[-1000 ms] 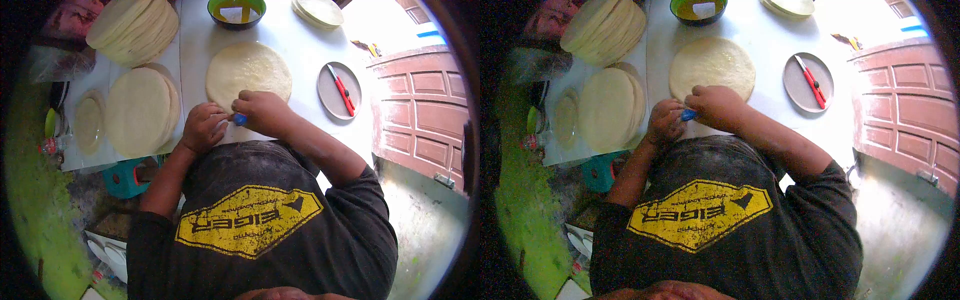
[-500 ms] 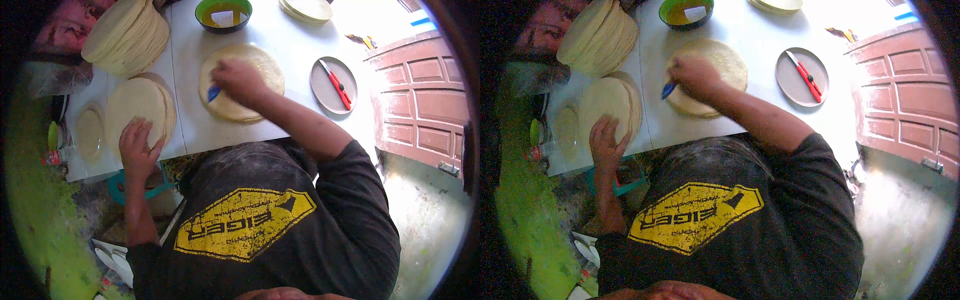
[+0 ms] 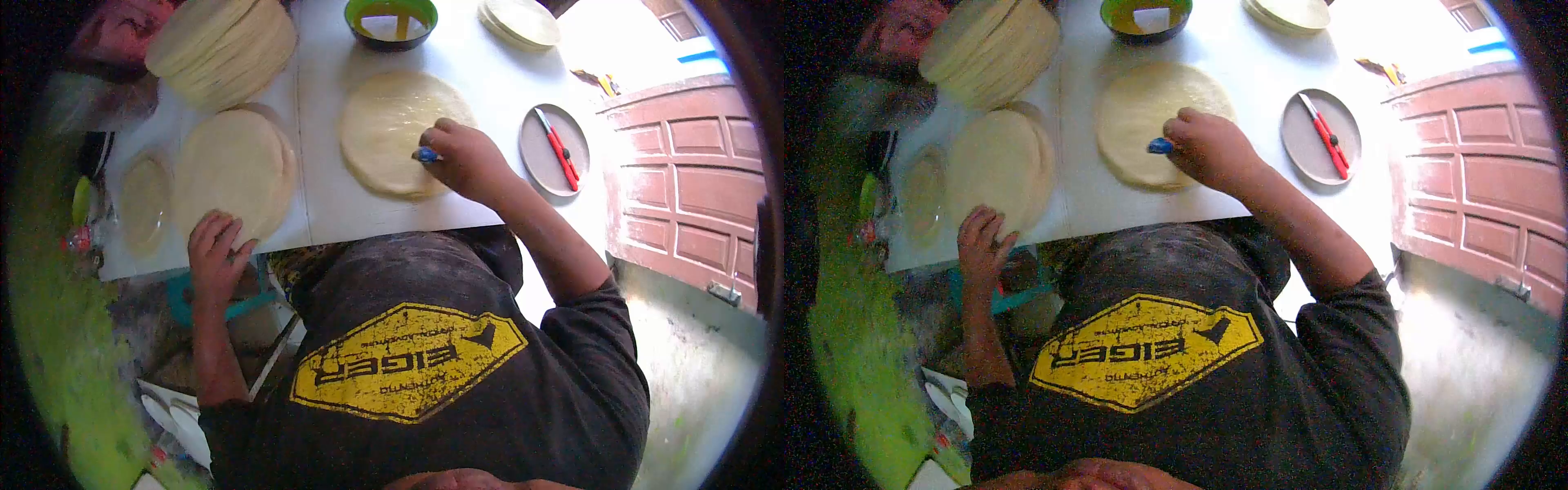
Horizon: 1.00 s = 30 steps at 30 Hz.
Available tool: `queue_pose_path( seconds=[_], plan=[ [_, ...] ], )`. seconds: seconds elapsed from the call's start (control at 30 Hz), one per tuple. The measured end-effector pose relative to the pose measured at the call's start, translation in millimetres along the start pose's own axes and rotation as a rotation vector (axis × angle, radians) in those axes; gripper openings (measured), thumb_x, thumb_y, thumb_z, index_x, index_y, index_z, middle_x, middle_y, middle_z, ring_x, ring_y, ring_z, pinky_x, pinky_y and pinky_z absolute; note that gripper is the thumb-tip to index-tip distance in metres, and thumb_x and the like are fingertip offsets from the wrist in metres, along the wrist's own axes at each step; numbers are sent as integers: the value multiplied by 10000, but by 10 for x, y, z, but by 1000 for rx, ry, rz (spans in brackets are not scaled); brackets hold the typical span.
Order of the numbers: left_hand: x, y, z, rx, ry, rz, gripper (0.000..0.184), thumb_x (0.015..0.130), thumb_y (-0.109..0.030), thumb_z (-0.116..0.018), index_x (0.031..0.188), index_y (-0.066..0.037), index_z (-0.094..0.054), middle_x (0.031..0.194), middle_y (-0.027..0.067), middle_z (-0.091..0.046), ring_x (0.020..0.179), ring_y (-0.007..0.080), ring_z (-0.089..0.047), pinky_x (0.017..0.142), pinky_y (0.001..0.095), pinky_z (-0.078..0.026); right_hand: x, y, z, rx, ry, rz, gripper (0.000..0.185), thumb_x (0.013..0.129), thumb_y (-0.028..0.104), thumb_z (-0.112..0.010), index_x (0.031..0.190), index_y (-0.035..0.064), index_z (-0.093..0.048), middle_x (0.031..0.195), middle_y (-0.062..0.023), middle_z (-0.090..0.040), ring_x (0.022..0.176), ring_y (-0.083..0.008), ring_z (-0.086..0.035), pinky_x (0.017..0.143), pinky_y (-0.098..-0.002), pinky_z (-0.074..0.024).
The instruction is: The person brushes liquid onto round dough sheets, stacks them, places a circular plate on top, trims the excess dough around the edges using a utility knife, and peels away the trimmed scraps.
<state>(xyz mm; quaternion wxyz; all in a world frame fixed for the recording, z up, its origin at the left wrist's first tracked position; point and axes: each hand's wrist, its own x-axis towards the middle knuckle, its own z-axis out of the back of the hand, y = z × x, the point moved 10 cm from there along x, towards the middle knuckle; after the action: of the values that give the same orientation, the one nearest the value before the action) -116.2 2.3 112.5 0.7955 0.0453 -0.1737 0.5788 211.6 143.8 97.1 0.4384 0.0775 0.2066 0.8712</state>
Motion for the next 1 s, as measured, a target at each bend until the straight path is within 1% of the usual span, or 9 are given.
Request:
queue_pose_path(
  seconds=[0.1,0.13,0.17,0.27,0.37,0.43,0.53,0.83,1.0],
  plan=[
    [72,-47,38,-3,17,12,394,700,-216,-811,1048,-82,-686,1129,71,-633,1168,307,-549,996,459,-432,415,-199,-142,38,185,-153,247,818,152,-700,1040,63,-637,915,-133,-663,853,-290,-661,777,-386,-535],
    [87,-59,33,-7,33,-5,376,704,-214,-806,1038,-88,-689,1099,62,-643,1144,298,-562,990,456,-438,528,-292,-15,315,38,-174,255,809,134,-703,1037,46,-631,878,-134,-669,809,-259,-662,761,-367,-542],
    [88,-60,45,-9,48,-18,358,708,-212,-801,1027,-93,-692,1069,53,-652,1120,289,-575,984,453,-444,665,-438,47,240,3,-278,245,806,113,-706,1023,36,-624,854,-132,-656,765,-262,-654,718,-379,-542],
    [131,-135,100,-16,20,-84,310,723,-219,-785,997,-102,-699,1029,33,-663,1074,262,-594,975,452,-450,985,-47,59,152,-55,-108,198,810,56,-673,1003,37,-631,853,-136,-658,781,-278,-655,725,-389,-535],
    [174,-210,126,-10,20,-145,279,727,-228,-778,967,-106,-704,1000,22,-668,1050,240,-601,963,454,-455,978,753,-29,133,-215,335,158,836,10,-597,980,41,-653,996,-150,-647,896,-317,-639,789,-401,-520],
    [170,-192,70,-7,11,-135,276,733,-241,-772,964,-106,-703,1002,22,-667,1042,237,-603,959,449,-456,918,1237,-274,282,-139,610,189,869,149,-592,1034,77,-649,1017,-162,-624,877,-393,-631,777,-470,-533],
    [174,-115,16,-31,68,-112,281,742,-265,-762,966,-107,-701,1011,24,-665,1037,236,-605,956,438,-455,914,1693,-689,126,74,692,196,880,193,-594,1053,115,-644,1009,-141,-608,871,-364,-643,773,-461,-543],
    [49,83,28,-94,68,-75,314,746,-284,-758,990,-97,-696,1028,38,-658,1073,239,-592,966,398,-453,1030,1896,-785,-203,113,824,302,777,178,-697,1074,138,-663,1000,-64,-615,927,-278,-628,774,-418,-516],
    [89,45,106,-68,114,-107,340,740,-290,-766,1006,-91,-695,1051,48,-653,1087,251,-588,981,392,-450,1152,1921,-884,-219,205,844,169,843,225,-617,975,120,-629,954,-126,-609,875,-338,-653,769,-451,-545]
  ],
)
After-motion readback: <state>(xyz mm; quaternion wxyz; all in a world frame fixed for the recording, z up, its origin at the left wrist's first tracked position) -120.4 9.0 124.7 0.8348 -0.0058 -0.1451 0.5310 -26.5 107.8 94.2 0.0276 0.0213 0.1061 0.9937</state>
